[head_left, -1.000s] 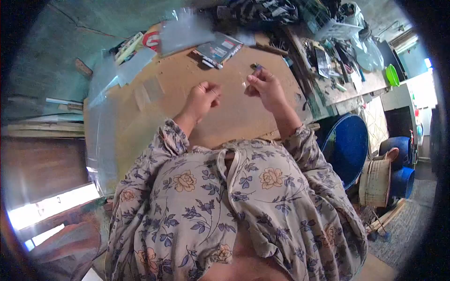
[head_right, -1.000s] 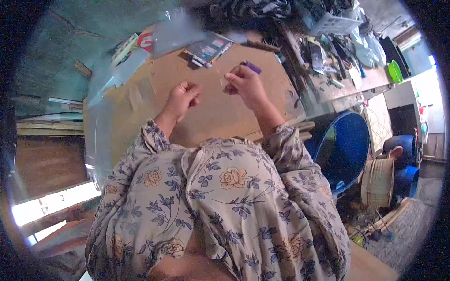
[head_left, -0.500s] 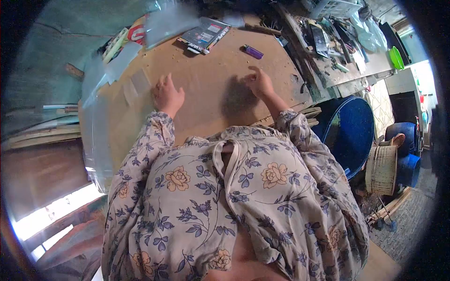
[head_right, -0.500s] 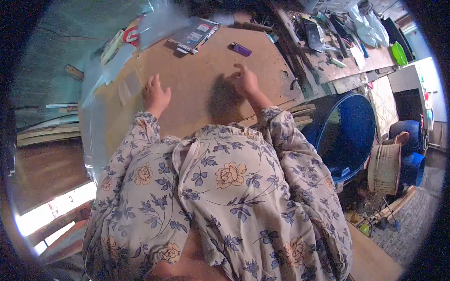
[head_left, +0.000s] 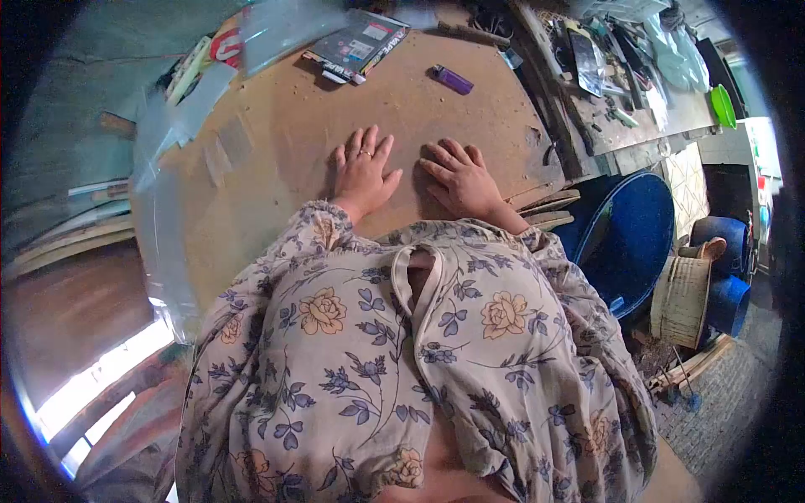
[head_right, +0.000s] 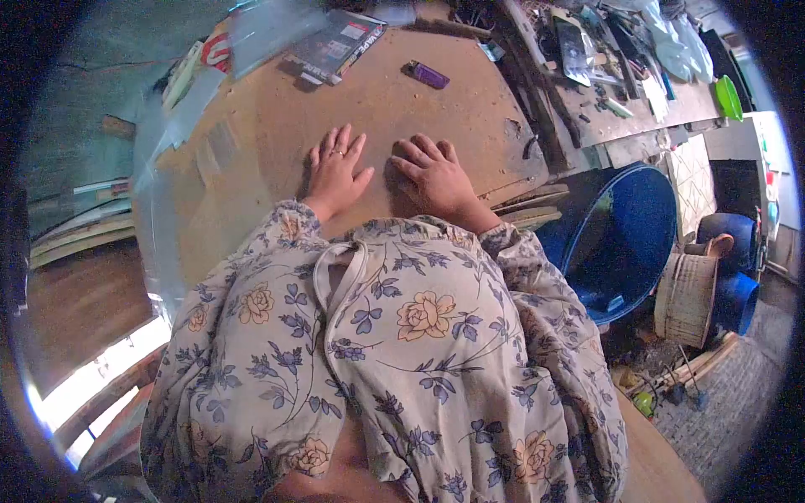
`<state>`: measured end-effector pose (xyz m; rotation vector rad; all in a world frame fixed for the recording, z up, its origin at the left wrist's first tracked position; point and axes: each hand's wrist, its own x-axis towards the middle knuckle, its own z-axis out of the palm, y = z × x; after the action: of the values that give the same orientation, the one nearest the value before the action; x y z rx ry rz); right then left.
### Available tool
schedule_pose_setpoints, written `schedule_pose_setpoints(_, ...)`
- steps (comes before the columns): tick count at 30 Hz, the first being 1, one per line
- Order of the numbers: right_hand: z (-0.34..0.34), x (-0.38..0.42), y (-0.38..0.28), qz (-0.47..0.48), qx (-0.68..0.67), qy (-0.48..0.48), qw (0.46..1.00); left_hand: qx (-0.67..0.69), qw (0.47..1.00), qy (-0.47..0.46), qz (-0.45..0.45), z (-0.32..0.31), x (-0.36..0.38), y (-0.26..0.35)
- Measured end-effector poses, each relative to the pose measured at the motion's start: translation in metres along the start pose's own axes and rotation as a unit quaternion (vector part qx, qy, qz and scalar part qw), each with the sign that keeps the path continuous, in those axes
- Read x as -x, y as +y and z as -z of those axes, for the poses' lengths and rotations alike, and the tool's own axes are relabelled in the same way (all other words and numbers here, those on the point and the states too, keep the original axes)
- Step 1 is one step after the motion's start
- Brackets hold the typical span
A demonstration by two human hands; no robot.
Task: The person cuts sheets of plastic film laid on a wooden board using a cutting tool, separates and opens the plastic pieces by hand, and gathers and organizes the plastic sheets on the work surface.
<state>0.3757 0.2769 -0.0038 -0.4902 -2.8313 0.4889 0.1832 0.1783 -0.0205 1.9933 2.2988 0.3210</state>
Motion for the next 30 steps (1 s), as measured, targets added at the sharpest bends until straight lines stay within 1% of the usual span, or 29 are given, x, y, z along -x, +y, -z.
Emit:
schedule_pose_setpoints(2,-0.005,0.001,-0.004,-0.031,0.045,0.002,0.998,-0.008,1.0,0.009,0.011,0.001,-0.004,-0.006)
schedule_pose_setpoints(3,-0.007,0.002,-0.006,-0.034,0.043,-0.003,0.999,-0.005,1.0,0.004,0.012,-0.001,-0.005,-0.008)
schedule_pose_setpoints(5,-0.014,0.001,-0.007,-0.053,0.059,0.036,0.996,-0.016,0.999,0.014,0.025,-0.004,-0.009,-0.014)
schedule_pose_setpoints(6,-0.014,0.001,-0.007,-0.053,0.059,0.037,0.996,-0.008,0.999,0.027,0.026,-0.005,-0.01,-0.015)
schedule_pose_setpoints(9,-0.017,0.001,-0.006,-0.066,0.042,0.038,0.996,0.014,0.998,0.054,-0.001,-0.012,-0.01,-0.017)
schedule_pose_setpoints(15,-0.018,0.002,-0.007,-0.087,0.04,0.014,0.995,-0.014,1.0,0.018,-0.012,-0.004,-0.007,-0.005)
schedule_pose_setpoints(19,-0.011,0.002,-0.011,-0.085,0.032,0.007,0.996,-0.023,1.0,0.01,0.001,0.0,-0.007,-0.003)
schedule_pose_setpoints(22,-0.009,0.002,-0.01,-0.078,0.022,-0.003,0.997,-0.014,1.0,0.01,-0.011,0.0,-0.006,-0.003)
schedule_pose_setpoints(24,-0.01,0.002,-0.007,-0.07,0.012,-0.005,0.997,0.039,0.998,0.043,-0.019,-0.002,-0.005,-0.002)
schedule_pose_setpoints(25,-0.011,0.002,-0.007,-0.055,0.007,-0.007,0.998,0.039,0.998,0.042,-0.02,0.0,-0.005,-0.001)
schedule_pose_setpoints(27,-0.01,0.004,-0.006,-0.041,0.0,-0.01,0.999,-0.02,0.996,0.003,-0.091,0.006,-0.005,0.002)
schedule_pose_setpoints(30,-0.007,0.007,-0.008,-0.04,0.034,0.016,0.998,-0.02,0.995,-0.02,-0.099,0.013,-0.005,0.008)
